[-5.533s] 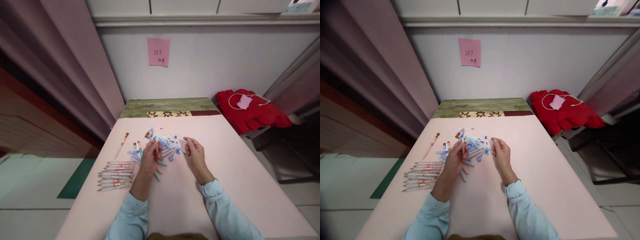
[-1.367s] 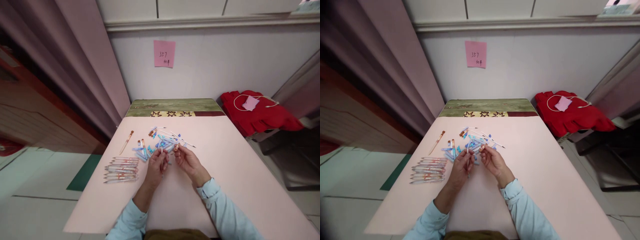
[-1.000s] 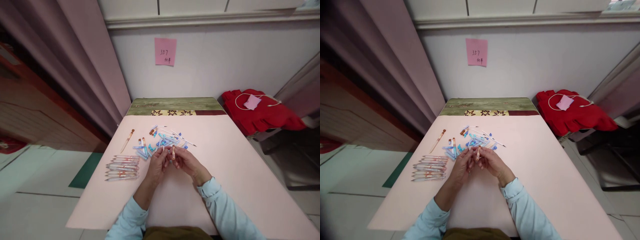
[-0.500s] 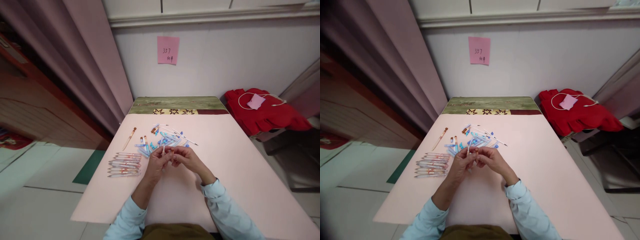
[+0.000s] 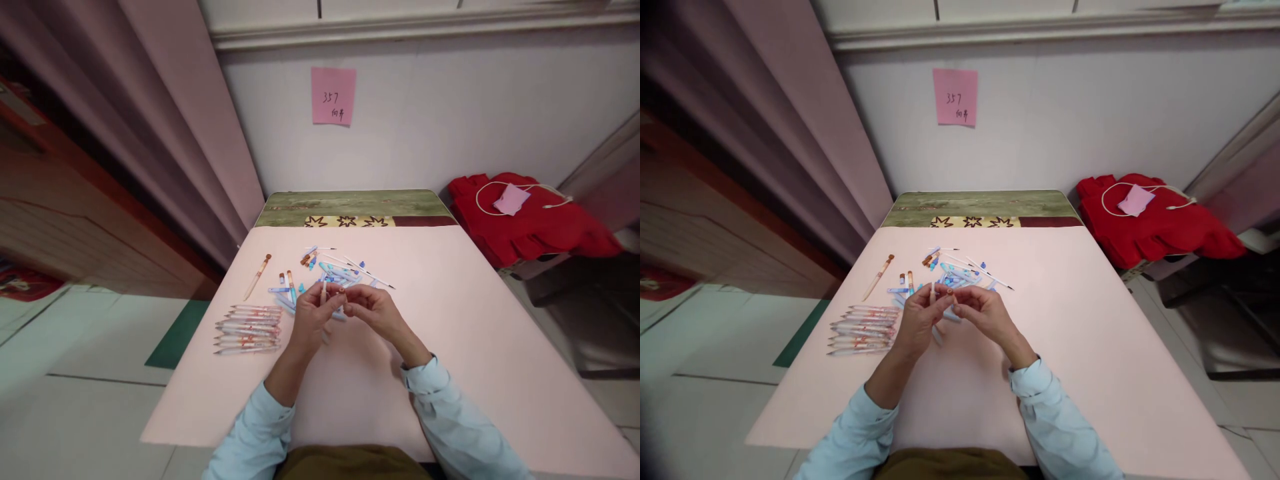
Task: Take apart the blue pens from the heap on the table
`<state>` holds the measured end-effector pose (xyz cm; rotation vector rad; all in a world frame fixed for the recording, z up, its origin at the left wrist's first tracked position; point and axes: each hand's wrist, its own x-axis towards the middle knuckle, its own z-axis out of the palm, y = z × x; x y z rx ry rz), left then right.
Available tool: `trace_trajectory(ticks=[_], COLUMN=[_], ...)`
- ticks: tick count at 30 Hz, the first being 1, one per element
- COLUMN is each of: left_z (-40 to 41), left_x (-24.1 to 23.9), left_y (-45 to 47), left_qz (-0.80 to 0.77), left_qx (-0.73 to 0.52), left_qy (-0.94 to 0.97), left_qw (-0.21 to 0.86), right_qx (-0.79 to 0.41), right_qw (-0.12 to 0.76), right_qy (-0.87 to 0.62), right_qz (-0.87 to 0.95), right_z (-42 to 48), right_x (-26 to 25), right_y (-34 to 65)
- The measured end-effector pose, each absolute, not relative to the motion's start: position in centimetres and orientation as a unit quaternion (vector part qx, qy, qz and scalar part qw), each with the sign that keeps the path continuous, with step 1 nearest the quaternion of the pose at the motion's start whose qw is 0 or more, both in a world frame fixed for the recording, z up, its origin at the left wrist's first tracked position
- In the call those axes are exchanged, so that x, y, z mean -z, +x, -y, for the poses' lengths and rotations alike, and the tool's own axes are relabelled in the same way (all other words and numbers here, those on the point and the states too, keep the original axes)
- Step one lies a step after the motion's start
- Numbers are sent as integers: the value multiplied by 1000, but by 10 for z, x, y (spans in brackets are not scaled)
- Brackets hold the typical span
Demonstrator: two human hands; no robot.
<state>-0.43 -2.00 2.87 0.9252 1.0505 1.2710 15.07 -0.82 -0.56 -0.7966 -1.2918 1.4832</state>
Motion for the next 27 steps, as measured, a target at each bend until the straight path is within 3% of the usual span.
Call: trace_trajectory(ticks=[9,17,27], left_z=[-24,-19,-11], left_x=[-20,5,6], left_y=[12,-1,8], left_qz=[-430,-426,-403], left_qx=[-502,-544,-531], left_qy=[415,393,320], left_qw=[625,607,674], right_qx=[-582,-593,-568], right_qw=[543,526,563], right_qy=[-392,-412,-410], right_qz=[461,449,438], right_z=[-2,-1,2], right_x=[15,24,23], right_y=[152,144,140])
